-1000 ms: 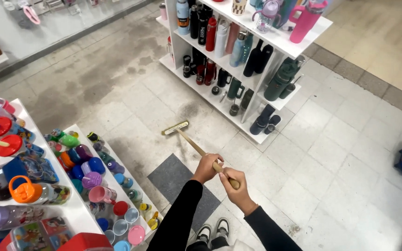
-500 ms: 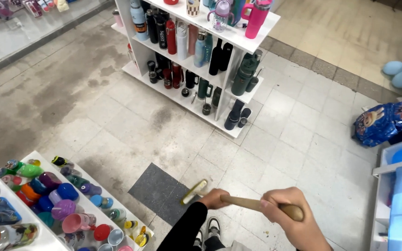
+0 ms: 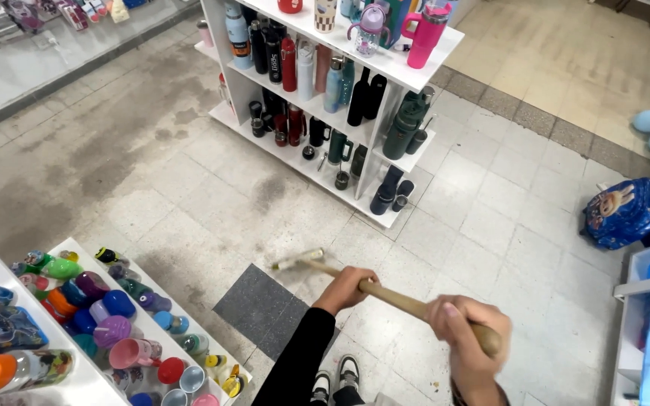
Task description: Sweeping the floor of a gift shop using a broom.
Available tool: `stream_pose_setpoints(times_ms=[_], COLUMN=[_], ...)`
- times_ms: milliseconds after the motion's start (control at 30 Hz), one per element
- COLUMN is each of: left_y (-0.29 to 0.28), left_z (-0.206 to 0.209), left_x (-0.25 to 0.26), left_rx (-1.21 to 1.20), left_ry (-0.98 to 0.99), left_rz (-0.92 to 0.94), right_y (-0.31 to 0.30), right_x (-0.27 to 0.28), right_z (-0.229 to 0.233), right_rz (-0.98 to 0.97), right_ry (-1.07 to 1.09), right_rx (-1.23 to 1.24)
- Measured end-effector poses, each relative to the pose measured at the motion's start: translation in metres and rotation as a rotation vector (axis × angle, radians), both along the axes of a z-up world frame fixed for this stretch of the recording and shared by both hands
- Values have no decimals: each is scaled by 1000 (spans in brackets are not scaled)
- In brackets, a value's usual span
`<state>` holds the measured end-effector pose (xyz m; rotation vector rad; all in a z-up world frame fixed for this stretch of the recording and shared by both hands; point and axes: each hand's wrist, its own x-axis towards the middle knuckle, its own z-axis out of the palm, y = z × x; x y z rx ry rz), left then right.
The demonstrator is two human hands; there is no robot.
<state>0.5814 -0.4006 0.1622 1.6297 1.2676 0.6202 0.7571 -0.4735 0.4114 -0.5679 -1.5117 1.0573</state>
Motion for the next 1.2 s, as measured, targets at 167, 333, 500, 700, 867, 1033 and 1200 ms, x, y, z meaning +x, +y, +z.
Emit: stream_pose_setpoints(times_ms=[167, 333, 500, 700, 867, 1033, 1200], left_y=[11, 2, 16, 27, -28, -88, -86], left_z=[42, -32, -80, -130, -147, -142, -70], left_x=[-17, -19, -29, 13, 89, 146, 139], left_rx=[219, 349, 308, -6, -204, -175, -177], left_ry=[-63, -22, -55, -96, 157, 71, 65], left_rz=[172, 214, 159, 76, -474, -642, -665], right_y=[43, 25, 16, -11, -67, -106, -125], right_x=[-44, -57, -56, -9, 37, 53, 65], right_z=[-128, -173, -141, -34, 47, 78, 85], right_rz=[32, -46, -18, -56, -144, -310, -391], right_ry=[78, -182, -126, -253, -373, -268, -169], right_rx=[215, 20, -44, -147, -302, -342, -150])
